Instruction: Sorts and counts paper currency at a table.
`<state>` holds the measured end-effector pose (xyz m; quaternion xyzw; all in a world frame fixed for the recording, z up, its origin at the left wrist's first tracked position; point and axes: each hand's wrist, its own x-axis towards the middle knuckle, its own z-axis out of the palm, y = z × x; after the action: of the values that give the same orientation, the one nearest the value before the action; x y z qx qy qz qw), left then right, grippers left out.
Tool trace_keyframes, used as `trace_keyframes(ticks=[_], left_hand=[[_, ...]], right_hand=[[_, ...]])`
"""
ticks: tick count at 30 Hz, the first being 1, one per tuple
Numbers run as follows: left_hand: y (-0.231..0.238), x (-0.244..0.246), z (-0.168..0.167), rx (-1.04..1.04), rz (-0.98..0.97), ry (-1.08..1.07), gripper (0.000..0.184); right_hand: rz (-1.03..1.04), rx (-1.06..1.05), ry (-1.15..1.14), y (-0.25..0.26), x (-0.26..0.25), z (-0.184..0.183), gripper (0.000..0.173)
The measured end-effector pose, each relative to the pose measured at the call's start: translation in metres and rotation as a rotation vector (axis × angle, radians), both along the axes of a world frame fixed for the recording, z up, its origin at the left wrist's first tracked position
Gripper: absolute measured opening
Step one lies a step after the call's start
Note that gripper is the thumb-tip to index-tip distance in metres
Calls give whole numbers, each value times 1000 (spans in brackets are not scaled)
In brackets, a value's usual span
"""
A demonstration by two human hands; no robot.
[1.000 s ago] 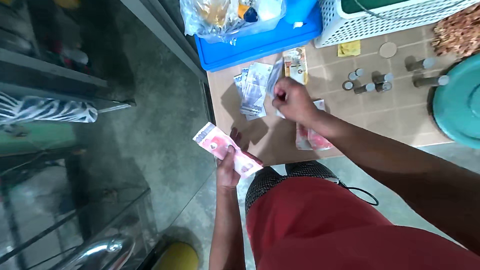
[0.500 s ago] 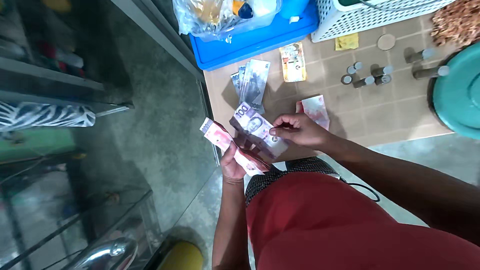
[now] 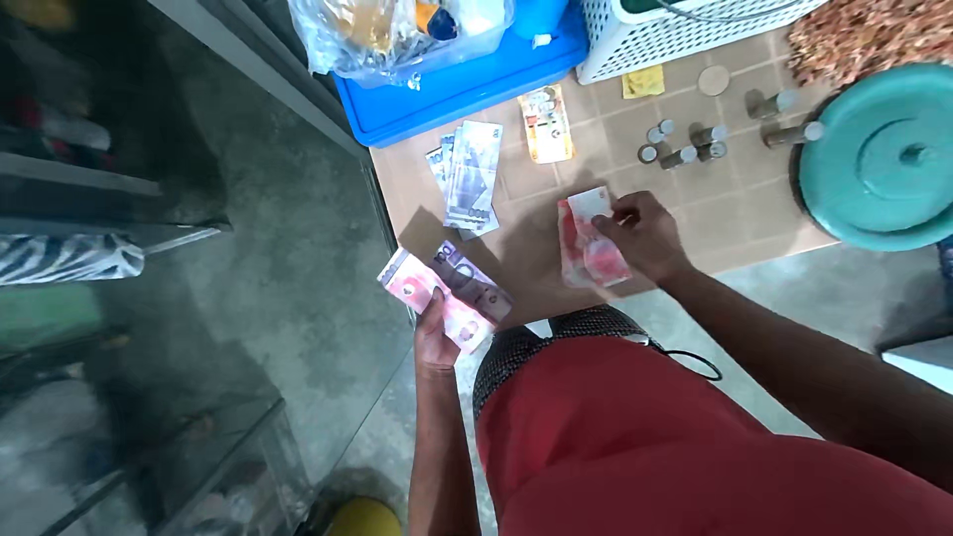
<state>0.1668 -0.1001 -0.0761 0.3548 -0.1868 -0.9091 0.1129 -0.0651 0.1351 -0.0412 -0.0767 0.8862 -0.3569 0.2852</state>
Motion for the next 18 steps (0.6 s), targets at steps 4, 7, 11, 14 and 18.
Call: trace_keyframes(ticks=[4,7,11,14,18], left_hand=[[-6,-2,-6,-20,26,-14,25],[-9,-6,-9,-30,13,-20,26],[-11,-8,-16,-41,4,-8,24],[-10,-6,-19,-51,1,-13,25],[-11,-5,-20,-41,17,16,22]], right_hand=[[-27,223,-62,8,-4,-19,86],[3,222,-52,-2,8,-26,79],[28,195,15,-8,8,-26,77],[55,220,-27,-20,5,-22,80],[126,191,38,-31,4,-23,66]])
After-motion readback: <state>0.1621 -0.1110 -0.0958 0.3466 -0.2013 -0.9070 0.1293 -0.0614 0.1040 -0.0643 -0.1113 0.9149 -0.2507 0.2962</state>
